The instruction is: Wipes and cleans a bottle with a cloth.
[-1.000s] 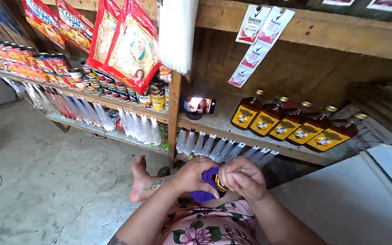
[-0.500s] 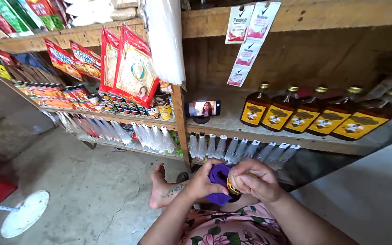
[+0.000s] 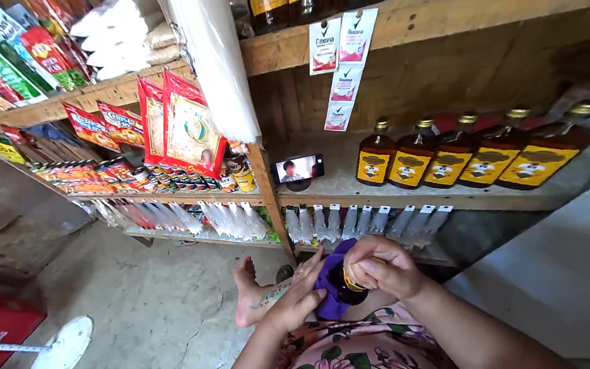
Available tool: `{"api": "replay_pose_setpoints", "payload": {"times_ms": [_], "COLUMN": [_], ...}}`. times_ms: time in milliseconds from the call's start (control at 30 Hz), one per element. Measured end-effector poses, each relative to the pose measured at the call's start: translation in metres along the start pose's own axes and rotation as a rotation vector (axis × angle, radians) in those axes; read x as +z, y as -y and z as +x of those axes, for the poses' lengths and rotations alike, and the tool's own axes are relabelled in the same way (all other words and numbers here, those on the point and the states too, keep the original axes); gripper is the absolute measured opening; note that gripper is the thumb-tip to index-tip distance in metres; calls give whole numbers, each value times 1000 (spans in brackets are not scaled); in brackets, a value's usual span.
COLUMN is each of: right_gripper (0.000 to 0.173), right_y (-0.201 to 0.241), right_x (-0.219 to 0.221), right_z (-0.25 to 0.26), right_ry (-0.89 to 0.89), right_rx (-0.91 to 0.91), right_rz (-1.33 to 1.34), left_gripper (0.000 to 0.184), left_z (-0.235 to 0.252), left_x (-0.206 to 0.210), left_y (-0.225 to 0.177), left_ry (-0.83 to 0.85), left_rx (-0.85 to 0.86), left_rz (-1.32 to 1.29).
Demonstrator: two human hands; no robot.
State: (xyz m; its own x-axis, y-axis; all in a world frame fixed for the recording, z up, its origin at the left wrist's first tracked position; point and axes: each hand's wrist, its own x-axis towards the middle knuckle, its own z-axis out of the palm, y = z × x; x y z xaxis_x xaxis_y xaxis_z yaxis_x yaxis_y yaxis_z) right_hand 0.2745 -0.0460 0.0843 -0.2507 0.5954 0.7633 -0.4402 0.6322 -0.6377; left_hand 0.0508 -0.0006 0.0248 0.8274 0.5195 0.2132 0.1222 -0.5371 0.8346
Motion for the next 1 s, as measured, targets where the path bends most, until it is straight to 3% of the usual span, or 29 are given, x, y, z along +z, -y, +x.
{"api": "replay_pose_setpoints", "payload": {"times_ms": [133, 333, 400, 533, 700, 1000], "right_gripper": [23, 23, 21, 20, 20, 18], "right_y": [1, 0, -1, -1, -3, -4], "right_x": [0, -9, -13, -10, -4, -4], "right_z": [-1, 0, 1, 1, 1, 1], "right_ry": [9, -35, -49, -43, -39, -29], "right_rx": [4, -4, 3, 12, 9, 5], "right_rz": [0, -5, 16, 21, 6, 12], "left_gripper": [63, 57, 43, 35, 56, 36], "left_z": [-1, -2, 1, 14, 18, 25], "left_x": [-5, 20, 28, 27, 28, 15], "left_y": [0, 18, 16, -7, -22, -25], "left_ry": [68, -234, -355, -390, -389, -315], "left_rx": [8, 177, 245, 369, 231, 170], "left_rz": [-26, -121, -149, 45, 326, 171]}}
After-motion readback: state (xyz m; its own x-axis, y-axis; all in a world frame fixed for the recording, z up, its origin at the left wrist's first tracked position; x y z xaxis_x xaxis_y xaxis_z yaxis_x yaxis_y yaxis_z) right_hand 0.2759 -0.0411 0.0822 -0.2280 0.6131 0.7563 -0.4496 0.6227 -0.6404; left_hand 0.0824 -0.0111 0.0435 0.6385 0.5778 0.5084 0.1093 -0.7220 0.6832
